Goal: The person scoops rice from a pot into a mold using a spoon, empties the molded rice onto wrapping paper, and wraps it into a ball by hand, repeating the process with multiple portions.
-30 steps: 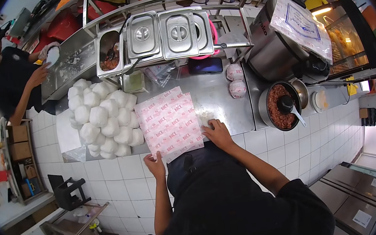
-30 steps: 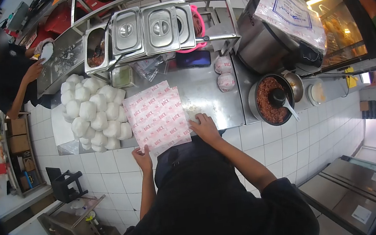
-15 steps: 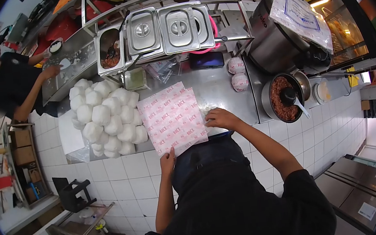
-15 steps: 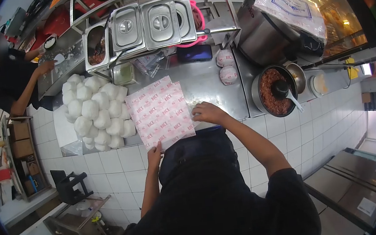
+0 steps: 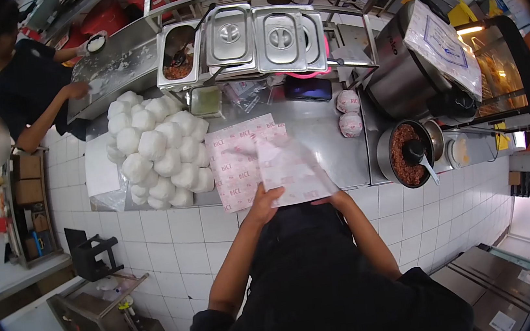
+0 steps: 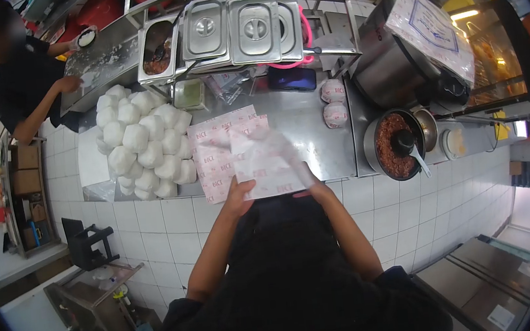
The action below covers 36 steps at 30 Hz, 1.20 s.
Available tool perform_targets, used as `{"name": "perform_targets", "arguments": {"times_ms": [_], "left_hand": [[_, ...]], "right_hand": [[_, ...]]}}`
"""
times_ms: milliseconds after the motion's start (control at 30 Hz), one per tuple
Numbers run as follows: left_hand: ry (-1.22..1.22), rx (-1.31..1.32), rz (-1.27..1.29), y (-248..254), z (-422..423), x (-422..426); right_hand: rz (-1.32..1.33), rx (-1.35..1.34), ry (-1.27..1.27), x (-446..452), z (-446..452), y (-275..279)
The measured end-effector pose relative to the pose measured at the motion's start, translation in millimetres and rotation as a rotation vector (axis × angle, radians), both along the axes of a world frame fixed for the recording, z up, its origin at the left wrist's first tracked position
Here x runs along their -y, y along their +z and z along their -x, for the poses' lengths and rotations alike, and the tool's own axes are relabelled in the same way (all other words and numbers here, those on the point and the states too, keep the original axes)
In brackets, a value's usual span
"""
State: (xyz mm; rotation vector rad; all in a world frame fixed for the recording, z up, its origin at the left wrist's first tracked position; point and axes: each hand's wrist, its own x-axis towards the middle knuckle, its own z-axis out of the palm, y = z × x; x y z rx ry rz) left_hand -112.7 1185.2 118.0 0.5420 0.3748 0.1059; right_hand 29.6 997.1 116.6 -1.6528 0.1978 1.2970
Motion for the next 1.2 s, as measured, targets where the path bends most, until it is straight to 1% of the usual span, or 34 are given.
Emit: {"name": "perform_targets", "arguments": {"times_ms": [67,100,133,233,333,433,467,567,600,667,700,767,833,867,900,967,1000,1100,1200], "left_hand": [[-0.118,0.03,-0.086,4.7,-23.1,11.9],[-0.178,0.045,-0.128,8.3,-31.8,14.4],[-0.28,0.046,-0.19,22.4,-40.0,11.9],[-0.389,0.023,-0.404,-1.8,-48.7,13.3],[-0.345,-0.084,-0.698,-31.1,-37.1,28.6],[-0.557,-0.113,-0.794,-48.8,-21.9,25.3],[-0.716,-0.205,-0.896,-74.0,-20.8,20.6],[-0.724,-0.263,-1.373,-55.4,-24.2,16.6],[-0.832,-0.361,-1.394,-56.5,-27.5,13.7],[-0.625,-0.161,-1.536,-55.9,-22.8,17.2],[-0.515,-0.067,-1.597,-55.7,-20.2,19.6],[-0.484,0.001,-1.738,-49.7,-20.4,21.6],[-0.419,0.078,-1.911,-36.8,-20.7,20.3],[-0.371,0.127,-2.008,-21.5,-22.1,20.6],[-0.32,0.18,-2.103,-13.1,-25.0,20.4],[-0.165,-0.09,-1.483,-21.9,-42.0,14.5],[-0.085,-0.21,-1.166,-30.7,-55.0,8.5],[0.146,-0.503,-0.191,-47.2,-88.0,-9.9],[0.149,-0.278,-0.565,-47.8,-120.6,-19.3]], "right_hand": [[-0.514,-0.363,-0.367,31.5,-6.0,-44.8],[-0.652,-0.433,-0.475,46.6,-13.1,-51.4],[-0.792,-0.516,-0.576,61.4,-20.1,-57.6],[-0.842,-0.429,-0.667,99.5,-49.0,-43.0],[-0.897,-0.35,-0.78,124.0,-57.7,-35.3],[-0.634,-0.163,-0.687,128.2,-60.6,-29.1],[-0.608,-0.126,-0.627,120.1,-63.2,-31.0],[-0.393,-0.026,-0.445,101.0,-63.0,-12.8],[-0.36,0.003,-0.44,95.3,-65.3,-11.1],[-0.293,0.053,-0.427,89.1,-68.5,-8.5],[-0.31,0.099,-0.461,91.3,-70.5,-13.8],[-0.35,0.185,-0.521,86.8,-72.6,-21.2],[-0.178,0.33,-0.348,81.6,-68.5,-16.7],[-0.09,0.402,-0.262,79.3,-65.5,-12.8],[-0.09,0.402,-0.259,78.7,-63.5,-15.0],[-0.091,0.405,-0.251,78.7,-60.1,-24.2],[-0.053,0.533,-0.222,80.8,-56.5,-34.8],[0.01,0.699,-0.042,95.2,-61.4,-67.9],[0.049,0.752,0.011,100.3,-60.0,-78.0]]}}
